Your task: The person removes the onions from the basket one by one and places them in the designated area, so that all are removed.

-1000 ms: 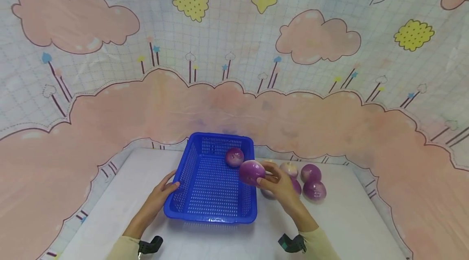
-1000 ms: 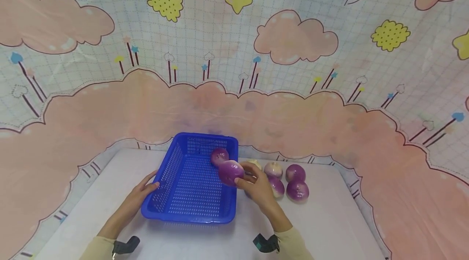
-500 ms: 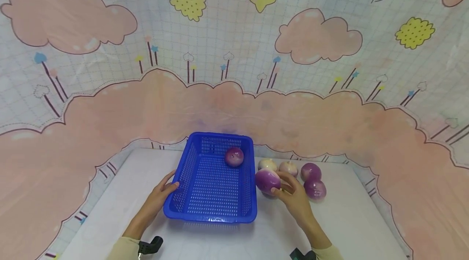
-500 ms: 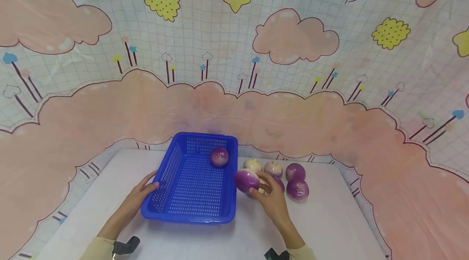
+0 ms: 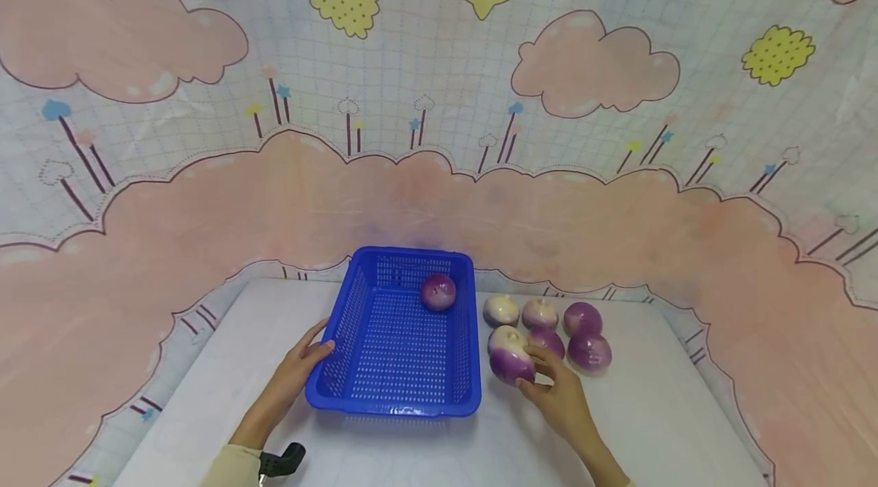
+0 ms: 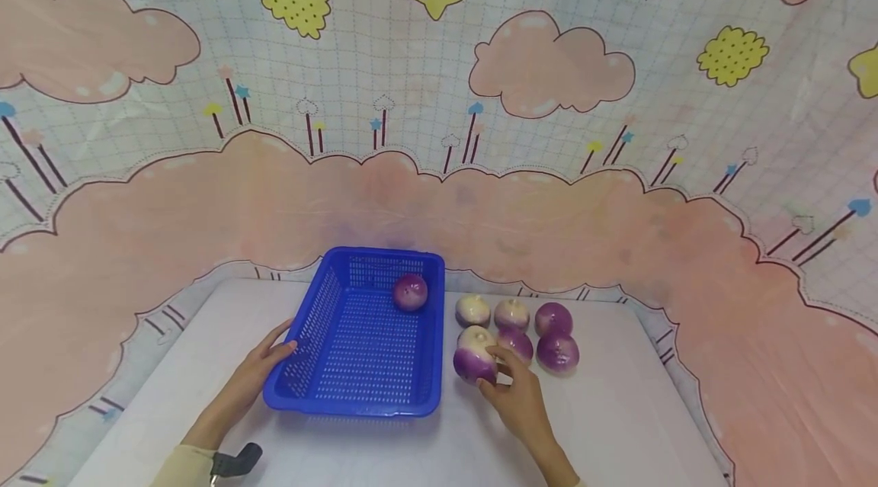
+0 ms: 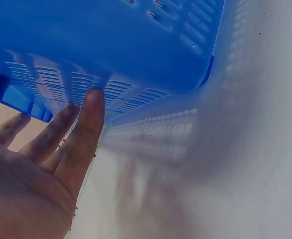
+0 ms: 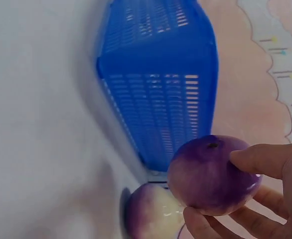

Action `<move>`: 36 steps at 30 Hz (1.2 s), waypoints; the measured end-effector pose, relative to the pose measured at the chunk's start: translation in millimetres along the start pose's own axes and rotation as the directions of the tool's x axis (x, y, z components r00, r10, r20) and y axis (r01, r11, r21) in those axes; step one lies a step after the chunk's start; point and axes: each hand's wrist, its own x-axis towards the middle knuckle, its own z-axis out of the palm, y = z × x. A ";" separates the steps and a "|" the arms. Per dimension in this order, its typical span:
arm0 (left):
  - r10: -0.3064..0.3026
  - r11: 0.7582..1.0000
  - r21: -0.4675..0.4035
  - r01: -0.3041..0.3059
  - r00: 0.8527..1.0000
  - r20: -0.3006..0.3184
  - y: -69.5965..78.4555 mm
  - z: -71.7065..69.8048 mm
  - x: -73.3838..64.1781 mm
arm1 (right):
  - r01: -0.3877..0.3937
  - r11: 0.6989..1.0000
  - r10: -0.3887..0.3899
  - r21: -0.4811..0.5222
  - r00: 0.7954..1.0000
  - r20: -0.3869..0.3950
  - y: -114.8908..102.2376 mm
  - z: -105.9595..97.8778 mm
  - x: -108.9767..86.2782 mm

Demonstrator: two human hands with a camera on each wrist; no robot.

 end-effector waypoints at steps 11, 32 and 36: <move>0.004 1.000 0.001 -0.004 1.000 0.002 -0.9 -0.9 0.5 | 0.005 0.995 0.000 -0.103 0.999 0.042 15.2 0.0 -5.5; 0.006 1.000 0.014 -0.006 1.000 0.015 -3.6 -2.5 4.6 | -0.083 0.992 0.090 -0.097 0.993 0.078 29.4 3.7 -15.8; -0.003 1.000 0.017 0.003 1.000 0.012 -2.3 -1.1 2.6 | -0.106 0.990 0.117 -0.098 0.986 0.121 30.4 4.8 -15.6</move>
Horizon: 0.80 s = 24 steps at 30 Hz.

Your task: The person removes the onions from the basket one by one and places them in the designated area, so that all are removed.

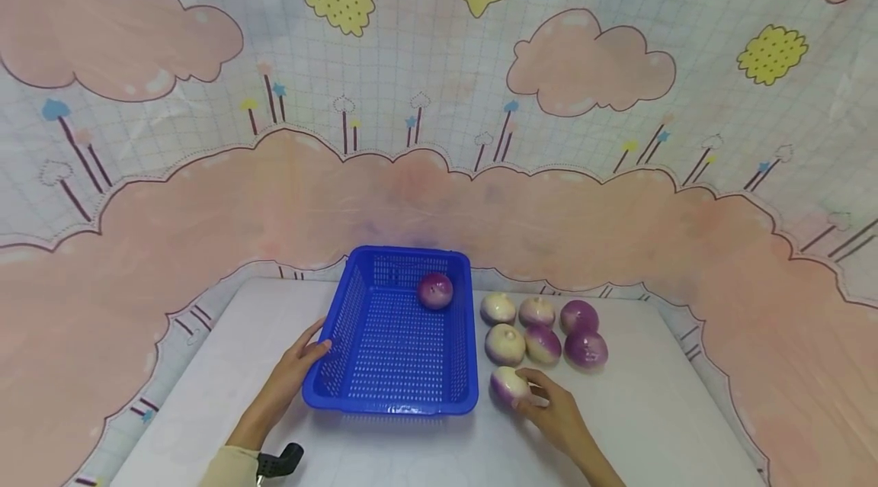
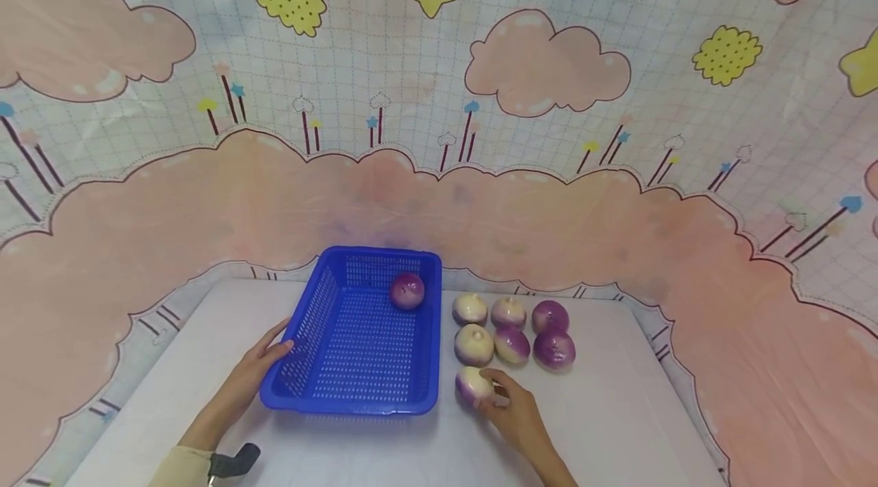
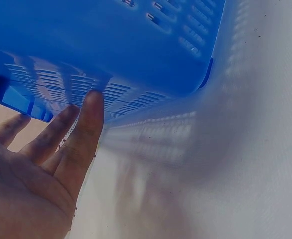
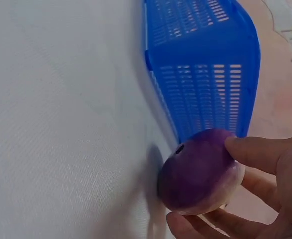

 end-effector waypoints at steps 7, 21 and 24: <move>0.001 1.000 -0.003 -0.001 1.000 -0.005 -1.8 0.5 -0.4 | 0.063 0.998 -0.063 -0.025 0.998 0.006 2.0 3.5 0.4; 0.011 1.000 -0.010 -0.011 1.000 -0.003 -1.0 1.0 0.0 | 0.231 0.968 -0.238 -0.099 0.969 -0.060 6.8 6.0 10.1; 0.016 1.000 -0.015 -0.016 1.000 -0.002 -1.0 -0.1 1.5 | 0.206 0.974 -0.212 -0.094 0.975 -0.064 6.4 4.6 11.7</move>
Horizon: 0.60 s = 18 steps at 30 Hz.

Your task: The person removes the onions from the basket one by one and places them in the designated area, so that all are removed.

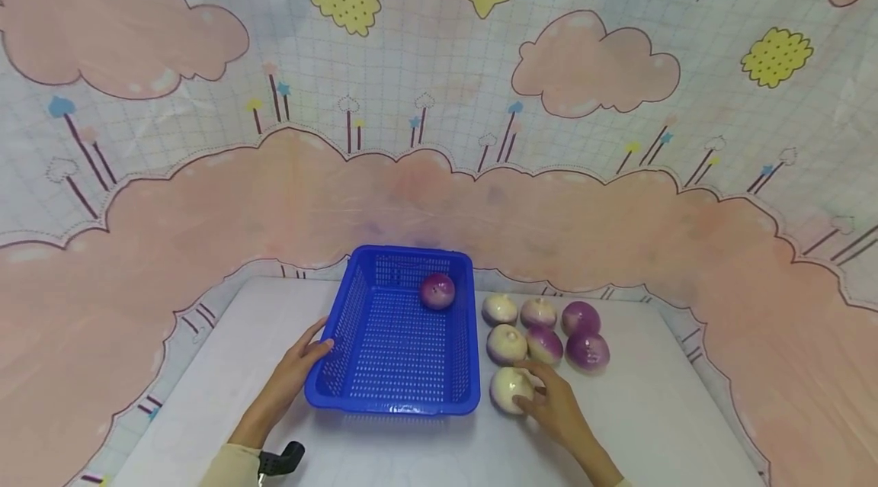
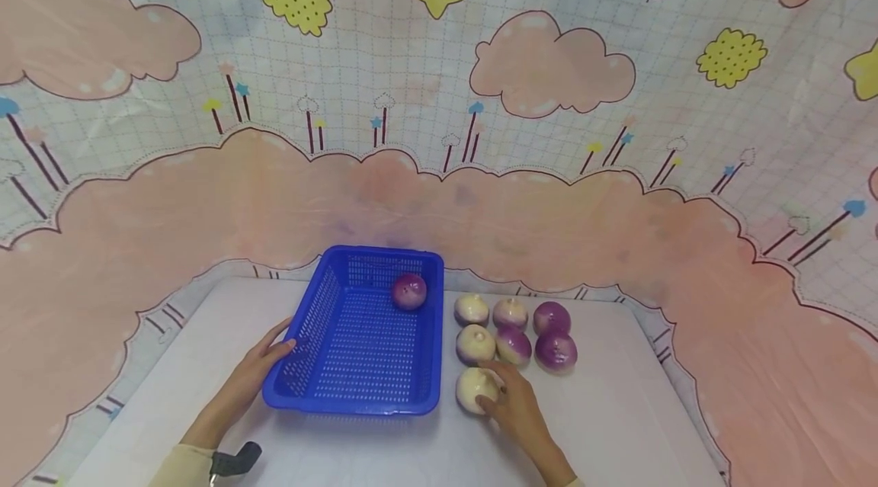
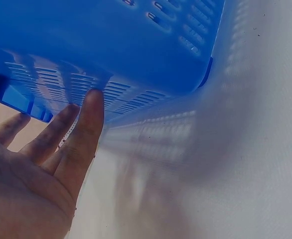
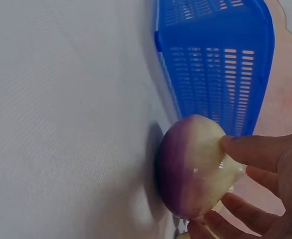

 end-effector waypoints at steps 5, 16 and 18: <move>0.005 1.000 -0.012 -0.005 1.000 0.001 0.7 -1.6 1.5 | -0.045 0.999 0.045 0.026 0.999 0.010 1.3 -0.5 3.8; -0.004 1.000 -0.019 0.004 1.000 0.007 -1.1 -0.1 -1.5 | -0.057 0.998 0.057 -0.004 0.998 0.009 2.9 0.2 7.2; -0.001 1.000 -0.021 0.001 1.000 0.006 -2.1 0.0 -1.5 | -0.072 0.997 0.073 -0.016 0.997 0.020 -0.6 -3.4 8.5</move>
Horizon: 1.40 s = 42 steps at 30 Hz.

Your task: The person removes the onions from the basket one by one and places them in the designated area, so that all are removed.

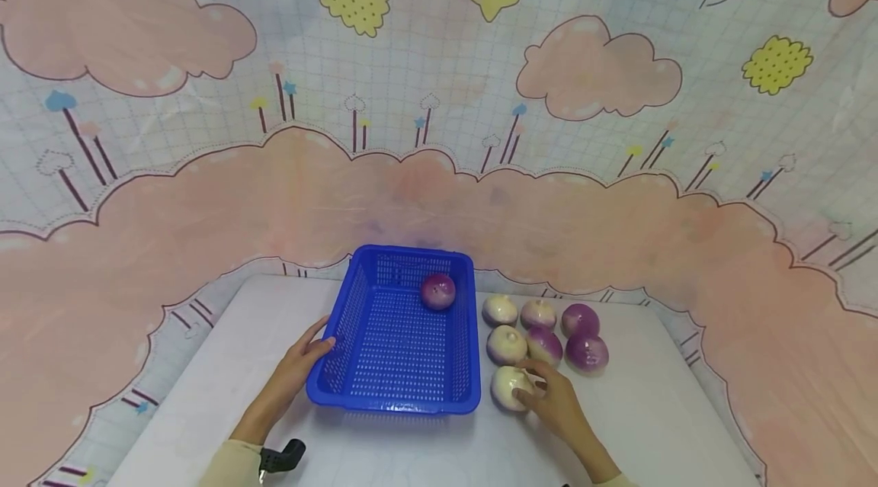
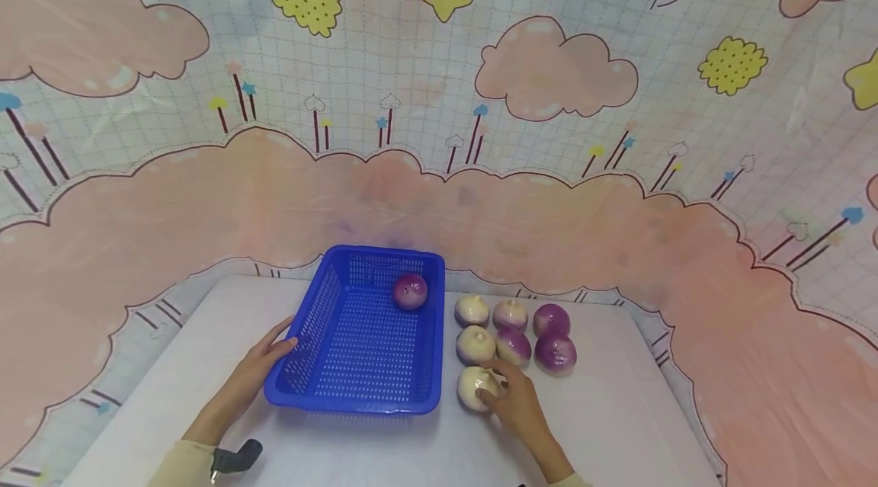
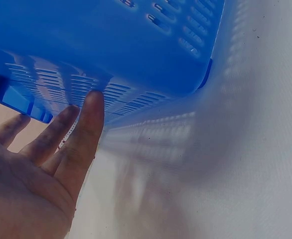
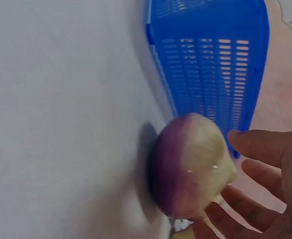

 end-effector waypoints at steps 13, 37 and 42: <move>0.007 1.000 -0.007 -0.007 1.000 0.001 0.2 0.1 -1.5 | 0.063 0.988 -0.062 0.143 0.998 -0.008 -34.9 -31.4 12.5; 0.004 1.000 0.026 -0.003 1.000 -0.016 1.1 1.8 -2.7 | 0.053 0.938 -0.090 0.342 0.992 0.094 -80.6 -27.3 50.2; 0.005 1.000 0.018 -0.005 1.000 -0.011 1.2 2.1 -0.8 | 0.035 0.920 -0.088 0.390 0.989 0.120 -86.5 -24.3 58.1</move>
